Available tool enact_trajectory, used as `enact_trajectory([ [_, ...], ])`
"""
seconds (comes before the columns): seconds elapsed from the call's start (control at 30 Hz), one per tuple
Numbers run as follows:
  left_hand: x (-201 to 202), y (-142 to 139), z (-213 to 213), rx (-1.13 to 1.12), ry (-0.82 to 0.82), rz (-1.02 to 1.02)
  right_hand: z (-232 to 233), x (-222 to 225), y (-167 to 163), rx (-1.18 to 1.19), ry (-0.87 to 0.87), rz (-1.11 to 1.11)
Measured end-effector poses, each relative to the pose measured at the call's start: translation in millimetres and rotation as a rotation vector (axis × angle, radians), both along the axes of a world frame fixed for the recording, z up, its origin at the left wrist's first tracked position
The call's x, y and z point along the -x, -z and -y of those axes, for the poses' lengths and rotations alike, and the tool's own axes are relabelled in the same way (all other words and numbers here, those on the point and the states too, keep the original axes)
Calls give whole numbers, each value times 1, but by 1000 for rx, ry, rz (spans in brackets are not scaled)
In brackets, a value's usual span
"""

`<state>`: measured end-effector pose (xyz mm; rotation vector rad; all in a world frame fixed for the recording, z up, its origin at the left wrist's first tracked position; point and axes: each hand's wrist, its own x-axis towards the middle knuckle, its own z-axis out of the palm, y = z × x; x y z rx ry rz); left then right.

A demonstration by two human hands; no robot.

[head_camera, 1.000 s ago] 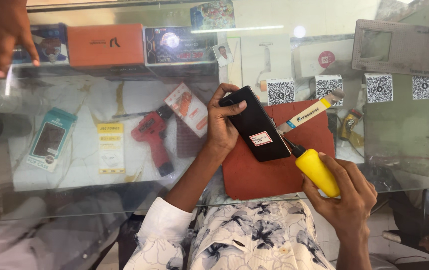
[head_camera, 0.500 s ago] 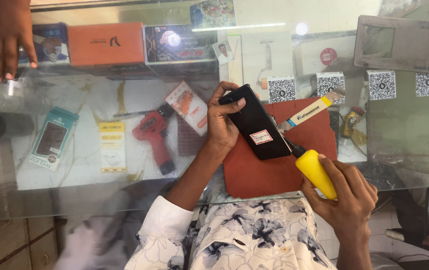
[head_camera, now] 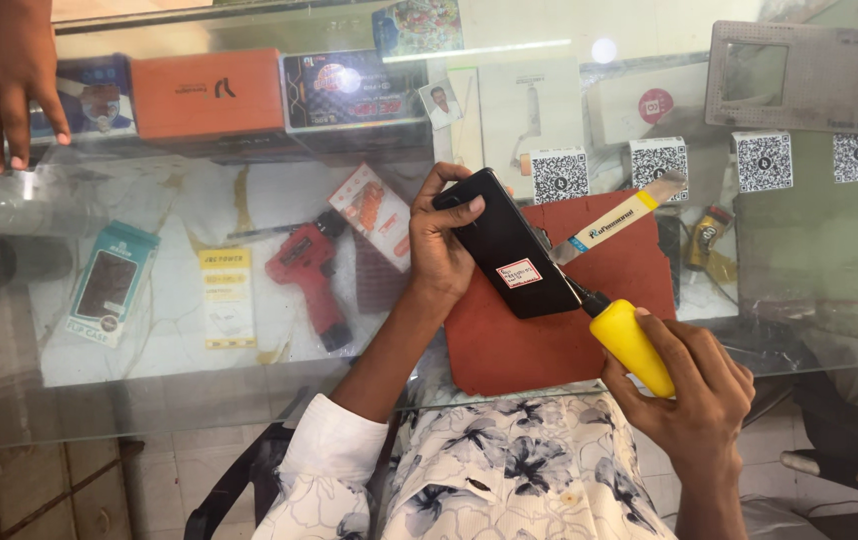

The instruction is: The person applies liquid adhesive to the edges of a smartphone's back cover using a yellow bottle and a metal spudger. They then use the spudger to pry and separate the back cover from the phone's frame, eventually removing it to expose the internal components.

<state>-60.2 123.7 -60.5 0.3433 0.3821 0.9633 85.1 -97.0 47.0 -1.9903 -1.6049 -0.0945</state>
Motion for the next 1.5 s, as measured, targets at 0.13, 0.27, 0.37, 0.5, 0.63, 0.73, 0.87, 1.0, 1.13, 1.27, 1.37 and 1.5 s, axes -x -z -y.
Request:
enact_trajectory([
  [0.13, 0, 0, 1, 7, 1, -10, -1, -2, 1, -1, -8, 6],
  [0.27, 0, 1, 1, 9, -3, 0, 0, -3, 2, -2, -13, -7],
  [0.37, 0, 2, 1, 7, -2, 4, 1, -4, 1, 5, -9, -11],
  [0.5, -1, 3, 1, 8, 4, 3, 2, -3, 0, 10, -6, -13],
  [0.63, -1, 3, 2, 6, 0, 15, 5, -2, -1, 12, 7, -28],
  [0.73, -1, 4, 2, 7, -2, 20, 6, -2, 0, 7, 0, -10],
  [0.87, 0, 5, 2, 7, 0, 9, 8, -3, 1, 8, -5, -24],
  [1.0, -1, 7, 2, 9, 0, 17, 12, -3, 3, 17, 9, -10],
  [1.13, -2, 9, 2, 15, -3, 23, 16, -4, 5, 19, 13, -8],
  [1.27, -2, 10, 2, 4, -7, 30, 21, -4, 5, 20, 21, 1],
  [1.37, -2, 10, 3, -2, -11, 27, 24, -5, 7, 8, 16, -3],
  [1.5, -2, 10, 2, 13, -8, 24, 32, -6, 10, 13, 24, -5],
])
